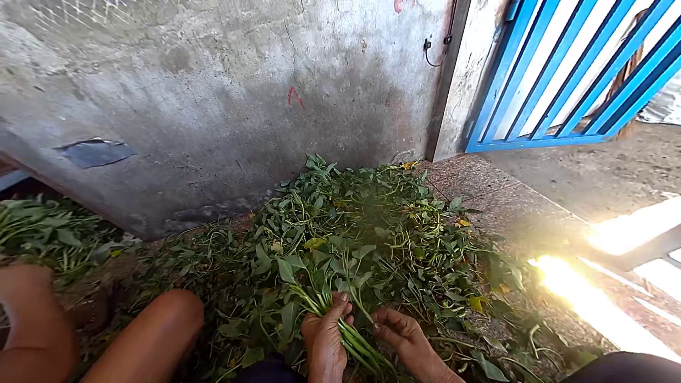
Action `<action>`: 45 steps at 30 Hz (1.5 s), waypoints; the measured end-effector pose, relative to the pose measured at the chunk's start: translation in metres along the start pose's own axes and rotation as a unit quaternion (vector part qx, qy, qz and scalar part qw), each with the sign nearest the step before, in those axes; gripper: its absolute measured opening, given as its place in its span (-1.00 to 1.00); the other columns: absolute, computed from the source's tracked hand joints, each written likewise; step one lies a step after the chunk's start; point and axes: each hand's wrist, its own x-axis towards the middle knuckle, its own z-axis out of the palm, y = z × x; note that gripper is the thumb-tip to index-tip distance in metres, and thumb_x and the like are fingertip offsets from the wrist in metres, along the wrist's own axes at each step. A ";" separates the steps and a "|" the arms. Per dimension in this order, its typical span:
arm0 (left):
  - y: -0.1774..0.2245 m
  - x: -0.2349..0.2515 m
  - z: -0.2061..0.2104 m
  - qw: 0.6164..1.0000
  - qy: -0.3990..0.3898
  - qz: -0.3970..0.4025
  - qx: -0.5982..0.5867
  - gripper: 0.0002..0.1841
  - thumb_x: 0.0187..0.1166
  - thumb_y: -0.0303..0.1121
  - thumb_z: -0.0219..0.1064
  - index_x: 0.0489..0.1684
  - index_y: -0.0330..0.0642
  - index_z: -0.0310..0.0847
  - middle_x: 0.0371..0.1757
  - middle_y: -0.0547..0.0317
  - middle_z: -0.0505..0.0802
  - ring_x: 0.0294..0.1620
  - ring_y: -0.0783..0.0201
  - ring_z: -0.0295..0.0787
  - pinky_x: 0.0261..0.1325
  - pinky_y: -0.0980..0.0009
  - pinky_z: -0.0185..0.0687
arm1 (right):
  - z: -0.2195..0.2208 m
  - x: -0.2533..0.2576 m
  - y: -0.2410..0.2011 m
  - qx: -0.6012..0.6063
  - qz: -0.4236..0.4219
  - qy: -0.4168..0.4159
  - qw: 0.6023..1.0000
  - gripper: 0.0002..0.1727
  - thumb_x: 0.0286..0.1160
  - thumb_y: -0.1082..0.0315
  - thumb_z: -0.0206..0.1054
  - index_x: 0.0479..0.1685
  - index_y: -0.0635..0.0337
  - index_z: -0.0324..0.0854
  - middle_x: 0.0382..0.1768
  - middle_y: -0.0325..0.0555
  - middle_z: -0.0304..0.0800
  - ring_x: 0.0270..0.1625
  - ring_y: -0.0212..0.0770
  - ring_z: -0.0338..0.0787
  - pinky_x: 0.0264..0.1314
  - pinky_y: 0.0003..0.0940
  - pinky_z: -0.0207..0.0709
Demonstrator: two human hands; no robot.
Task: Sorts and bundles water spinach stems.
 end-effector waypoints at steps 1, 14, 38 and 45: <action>-0.001 -0.002 0.001 1.000 -0.013 0.012 -0.002 -0.82 0.38 -0.72 0.49 -0.13 -0.53 0.66 -0.40 -0.18 0.84 -0.54 0.13 0.77 -0.53 0.32 0.74 | 0.002 -0.001 -0.001 -0.025 -0.021 -0.012 0.999 -0.81 0.61 0.44 0.31 0.03 0.28 0.77 -0.08 -0.14 0.85 -0.06 -0.37 0.80 0.07 -0.43 0.71; -0.006 -0.015 -0.006 0.983 -0.138 0.064 0.099 -0.75 0.09 -0.84 0.48 -0.32 -0.48 0.66 -0.45 -0.06 0.85 -0.44 0.25 0.82 -0.28 0.37 0.80 | 0.024 0.001 -0.043 -0.073 0.025 0.014 0.997 -0.26 0.30 -0.08 0.59 0.34 0.29 0.55 0.06 -0.05 0.74 -0.01 -0.24 0.79 0.09 -0.28 0.73; 0.009 -0.010 -0.002 0.999 -0.046 0.000 -0.025 -0.86 0.51 -0.72 0.37 -0.08 -0.55 0.55 -0.37 -0.23 0.85 -0.45 0.02 0.88 -0.44 0.20 0.86 | 0.000 0.001 -0.074 -0.388 0.073 -0.098 0.913 -0.47 0.75 0.00 0.16 0.38 0.26 0.65 0.28 0.13 0.78 0.41 0.06 0.74 0.57 0.05 0.50; 0.026 -0.015 -0.011 0.993 -0.006 0.098 -0.063 -0.95 0.63 -0.69 0.24 -0.09 -0.51 0.53 -0.44 -0.15 0.85 -0.52 0.08 0.86 -0.50 0.27 0.83 | 0.025 0.009 -0.033 -0.118 0.031 -0.128 0.984 -0.60 0.84 0.07 0.07 -0.02 0.22 0.65 -0.33 -0.19 0.65 -0.26 -0.38 0.64 -0.13 -0.38 0.54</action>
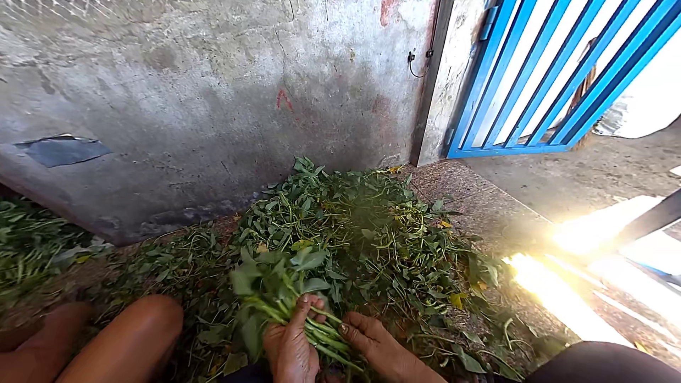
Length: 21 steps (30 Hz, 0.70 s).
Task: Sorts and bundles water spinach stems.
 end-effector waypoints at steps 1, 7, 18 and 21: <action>0.006 0.001 -0.001 0.999 0.025 0.039 -0.001 -0.94 0.62 -0.70 0.24 -0.08 -0.49 0.53 -0.45 -0.10 0.85 -0.52 0.11 0.86 -0.49 0.29 0.84 | -0.006 0.004 0.009 0.038 0.040 -0.031 0.998 -0.56 0.83 0.01 0.09 0.10 0.20 0.69 -0.20 -0.18 0.74 -0.14 -0.38 0.71 -0.01 -0.34 0.59; 0.037 0.012 -0.020 0.996 0.009 0.070 -0.047 -0.81 0.77 -0.62 0.05 0.14 -0.36 0.54 -0.44 0.11 0.86 -0.43 0.21 0.90 -0.29 0.28 0.92 | -0.066 0.036 0.133 -0.089 0.322 0.050 0.941 -0.46 0.79 0.05 0.13 0.51 0.28 0.54 0.40 0.23 0.69 0.47 0.10 0.68 0.59 0.12 0.44; 0.015 0.023 -0.025 0.991 -0.125 -0.015 -0.050 -0.80 0.81 -0.55 -0.04 -0.04 -0.27 0.54 -0.26 -0.08 0.92 -0.23 0.05 0.96 -0.08 0.16 0.93 | -0.133 0.064 0.206 -0.378 0.516 0.101 0.762 -0.49 0.70 0.15 0.16 0.58 0.08 0.50 0.55 0.24 0.54 0.45 0.25 0.70 0.40 0.27 0.58; 0.012 0.022 -0.021 0.987 -0.153 -0.028 -0.044 -0.81 0.79 -0.55 0.00 -0.02 -0.24 0.56 -0.32 0.00 0.91 -0.27 0.10 0.95 -0.05 0.13 0.92 | -0.137 0.070 0.210 -0.352 0.515 0.109 0.774 -0.44 0.71 0.05 0.16 0.64 0.02 0.46 0.59 0.29 0.48 0.48 0.28 0.67 0.41 0.30 0.57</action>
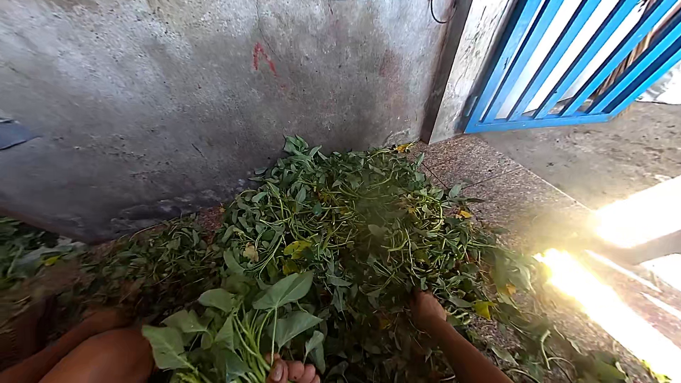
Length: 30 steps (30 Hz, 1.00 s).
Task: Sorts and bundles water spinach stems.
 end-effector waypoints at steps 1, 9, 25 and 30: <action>-0.001 0.000 0.002 1.000 -0.001 -0.003 -0.001 -0.82 0.79 -0.55 0.00 -0.02 -0.23 0.56 -0.33 0.01 0.91 -0.29 0.11 0.95 -0.05 0.14 0.92 | 0.001 0.000 0.001 0.019 -0.005 -0.009 1.000 -0.42 0.68 0.05 0.20 0.65 0.01 0.45 0.59 0.30 0.47 0.50 0.29 0.64 0.44 0.31 0.54; 0.000 -0.003 0.017 0.996 0.089 -0.012 0.018 -0.78 0.82 -0.55 0.00 0.04 -0.33 0.62 -0.42 0.07 0.90 -0.39 0.17 0.93 -0.13 0.18 0.94 | 0.000 -0.067 0.002 0.150 -0.199 0.131 0.960 -0.61 0.51 0.11 0.39 0.14 0.19 0.78 0.21 0.14 0.78 0.39 0.17 0.68 0.50 0.16 0.47; -0.029 -0.014 0.031 0.968 0.239 -0.061 0.045 -0.89 0.64 -0.58 0.32 -0.03 -0.44 0.57 -0.45 -0.07 0.85 -0.53 0.14 0.86 -0.47 0.26 0.84 | -0.030 -0.234 -0.026 0.431 -0.415 0.151 0.786 -0.76 0.51 0.19 0.44 -0.18 0.19 0.63 -0.30 -0.13 0.74 -0.48 -0.30 0.73 -0.41 -0.33 0.70; -0.033 -0.024 0.031 0.983 0.168 -0.045 0.053 -0.86 0.55 -0.69 0.34 -0.03 -0.54 0.61 -0.37 -0.20 0.89 -0.47 0.06 0.90 -0.44 0.26 0.85 | -0.006 -0.263 -0.028 0.357 -0.466 0.222 0.778 -0.74 0.49 0.17 0.47 -0.20 0.22 0.71 -0.22 -0.05 0.73 -0.40 -0.29 0.69 -0.37 -0.35 0.66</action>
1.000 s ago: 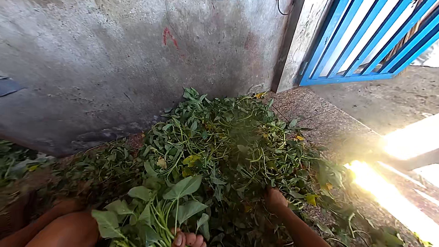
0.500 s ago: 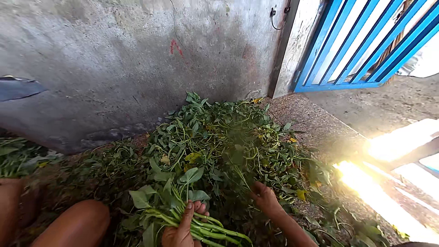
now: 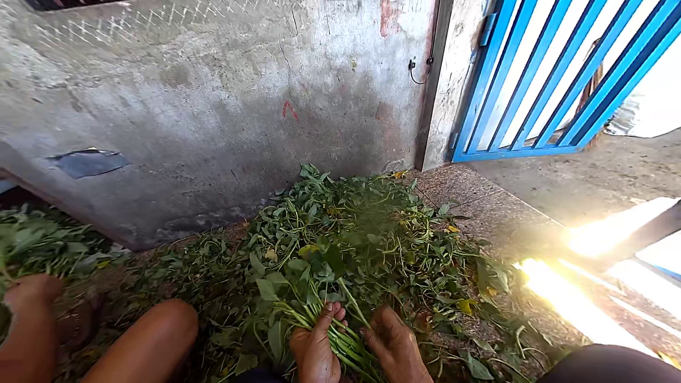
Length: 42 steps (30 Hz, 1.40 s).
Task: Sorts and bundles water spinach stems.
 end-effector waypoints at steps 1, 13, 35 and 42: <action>0.001 -0.002 -0.002 1.000 -0.020 0.009 0.005 -0.85 0.53 -0.72 0.34 -0.03 -0.56 0.63 -0.34 -0.24 0.90 -0.45 0.04 0.90 -0.41 0.25 0.85 | 0.001 -0.002 -0.002 0.006 -0.007 -0.008 1.000 -0.74 0.51 0.17 0.46 -0.19 0.22 0.71 -0.23 -0.05 0.72 -0.39 -0.29 0.68 -0.36 -0.36 0.65; 0.004 -0.001 -0.013 0.991 -0.098 0.037 0.077 -0.76 0.28 -0.82 0.46 -0.11 -0.59 0.67 -0.44 -0.23 0.84 -0.58 0.11 0.78 -0.50 0.32 0.77 | -0.007 -0.007 -0.008 0.131 0.063 -0.144 0.979 -0.73 0.53 0.22 0.47 -0.04 0.26 0.69 -0.20 -0.09 0.80 -0.32 -0.30 0.79 -0.26 -0.34 0.74; -0.002 -0.005 -0.006 0.981 -0.147 0.031 0.121 -0.70 0.11 -0.86 0.52 -0.18 -0.56 0.68 -0.32 -0.16 0.88 -0.34 0.16 0.86 -0.22 0.34 0.84 | -0.011 0.023 -0.034 0.410 0.210 0.024 0.887 -0.90 0.53 0.44 0.33 -0.20 0.32 0.69 -0.23 0.00 0.82 -0.21 -0.21 0.79 -0.09 -0.31 0.72; -0.004 0.004 -0.005 0.993 -0.064 0.053 0.080 -0.71 0.20 -0.87 0.48 -0.13 -0.58 0.65 -0.30 -0.17 0.87 -0.40 0.17 0.83 -0.31 0.36 0.81 | -0.016 0.008 -0.019 0.355 0.119 -0.094 0.922 -0.94 0.63 0.41 0.17 -0.19 0.16 0.51 -0.51 -0.27 0.59 -0.44 -0.34 0.63 -0.25 -0.35 0.61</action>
